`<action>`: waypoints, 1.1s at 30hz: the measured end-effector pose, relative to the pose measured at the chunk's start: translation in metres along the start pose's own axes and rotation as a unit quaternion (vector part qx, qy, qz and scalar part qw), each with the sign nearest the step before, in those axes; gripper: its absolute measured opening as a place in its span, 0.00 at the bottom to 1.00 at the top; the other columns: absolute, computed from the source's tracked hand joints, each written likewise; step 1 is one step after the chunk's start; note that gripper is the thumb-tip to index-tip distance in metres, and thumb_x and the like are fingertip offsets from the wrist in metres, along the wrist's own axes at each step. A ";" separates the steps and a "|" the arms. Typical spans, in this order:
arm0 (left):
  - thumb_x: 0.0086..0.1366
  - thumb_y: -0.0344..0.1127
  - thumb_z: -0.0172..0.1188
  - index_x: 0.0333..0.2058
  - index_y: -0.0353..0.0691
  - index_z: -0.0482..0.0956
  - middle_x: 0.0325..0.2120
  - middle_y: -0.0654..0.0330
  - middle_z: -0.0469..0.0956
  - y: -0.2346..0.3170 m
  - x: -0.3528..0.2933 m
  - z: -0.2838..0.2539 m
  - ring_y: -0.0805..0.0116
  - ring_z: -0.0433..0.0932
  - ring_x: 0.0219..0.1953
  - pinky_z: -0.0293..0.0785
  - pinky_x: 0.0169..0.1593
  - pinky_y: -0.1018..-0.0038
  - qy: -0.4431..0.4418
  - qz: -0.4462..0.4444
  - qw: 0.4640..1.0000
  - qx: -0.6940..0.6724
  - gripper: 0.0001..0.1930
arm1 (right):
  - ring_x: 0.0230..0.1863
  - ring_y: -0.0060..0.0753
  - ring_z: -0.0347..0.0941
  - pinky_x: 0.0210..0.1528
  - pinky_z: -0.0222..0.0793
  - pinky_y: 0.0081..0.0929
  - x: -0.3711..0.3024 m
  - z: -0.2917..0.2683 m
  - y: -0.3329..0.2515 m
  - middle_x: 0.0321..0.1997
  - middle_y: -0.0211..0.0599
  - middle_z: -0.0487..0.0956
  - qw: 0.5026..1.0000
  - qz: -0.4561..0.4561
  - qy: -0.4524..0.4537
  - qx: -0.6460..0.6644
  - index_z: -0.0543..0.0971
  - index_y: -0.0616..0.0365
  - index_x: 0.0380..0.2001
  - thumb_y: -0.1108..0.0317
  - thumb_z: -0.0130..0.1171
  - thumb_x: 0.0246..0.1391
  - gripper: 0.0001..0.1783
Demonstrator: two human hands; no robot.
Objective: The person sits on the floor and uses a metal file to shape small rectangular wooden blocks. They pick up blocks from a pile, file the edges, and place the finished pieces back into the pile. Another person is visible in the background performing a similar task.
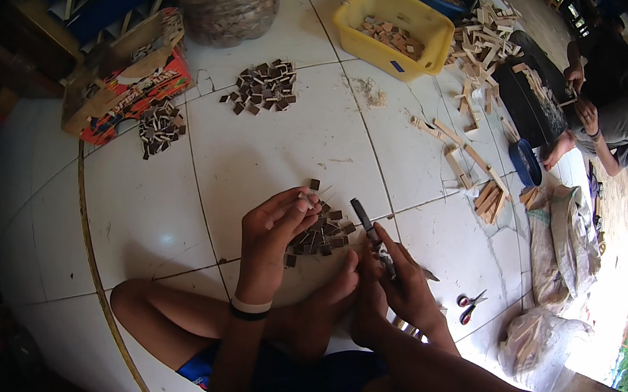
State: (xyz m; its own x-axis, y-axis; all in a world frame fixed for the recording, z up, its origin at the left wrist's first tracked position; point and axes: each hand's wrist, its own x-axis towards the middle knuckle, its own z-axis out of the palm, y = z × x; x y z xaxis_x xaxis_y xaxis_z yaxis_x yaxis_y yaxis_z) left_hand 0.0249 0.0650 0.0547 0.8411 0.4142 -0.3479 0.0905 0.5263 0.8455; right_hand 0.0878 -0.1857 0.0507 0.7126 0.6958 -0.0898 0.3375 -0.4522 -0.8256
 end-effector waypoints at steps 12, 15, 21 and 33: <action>0.75 0.36 0.64 0.56 0.26 0.80 0.46 0.53 0.86 0.006 -0.009 0.011 0.68 0.85 0.51 0.81 0.60 0.70 -0.021 -0.018 1.000 0.015 0.19 | 0.76 0.61 0.63 0.73 0.59 0.46 0.001 0.008 -0.005 0.73 0.57 0.71 0.999 -0.011 -0.024 0.018 0.63 0.55 0.77 0.78 0.59 0.63 0.40; 0.74 0.34 0.65 0.55 0.25 0.80 0.45 0.52 0.86 0.005 -0.009 0.014 0.67 0.86 0.50 0.83 0.60 0.70 0.000 -0.013 1.000 0.010 0.18 | 0.74 0.62 0.66 0.72 0.61 0.45 -0.001 0.010 -0.008 0.71 0.59 0.72 0.999 0.001 -0.008 0.036 0.64 0.55 0.77 0.78 0.59 0.63 0.39; 0.72 0.31 0.66 0.53 0.23 0.80 0.45 0.48 0.86 -0.004 -0.014 0.023 0.64 0.86 0.49 0.84 0.58 0.69 0.045 -0.013 0.998 -0.041 0.17 | 0.69 0.62 0.73 0.68 0.68 0.42 -0.009 0.008 -0.010 0.69 0.61 0.75 0.999 -0.013 0.014 0.039 0.65 0.56 0.76 0.77 0.59 0.62 0.38; 0.75 0.35 0.63 0.60 0.28 0.75 0.51 0.50 0.83 -0.008 -0.017 0.020 0.62 0.85 0.53 0.79 0.64 0.66 -0.037 0.003 0.999 -0.026 0.21 | 0.69 0.60 0.72 0.68 0.67 0.41 -0.010 0.008 -0.012 0.67 0.62 0.75 0.996 -0.014 0.025 0.079 0.66 0.58 0.76 0.80 0.58 0.61 0.39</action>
State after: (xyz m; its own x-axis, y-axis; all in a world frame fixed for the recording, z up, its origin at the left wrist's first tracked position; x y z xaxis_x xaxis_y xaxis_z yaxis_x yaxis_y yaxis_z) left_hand 0.0205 0.0389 0.0621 0.8791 0.3619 -0.3101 0.0588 0.5634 0.8241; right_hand 0.0715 -0.1833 0.0572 0.7348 0.6771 -0.0407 0.2593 -0.3359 -0.9055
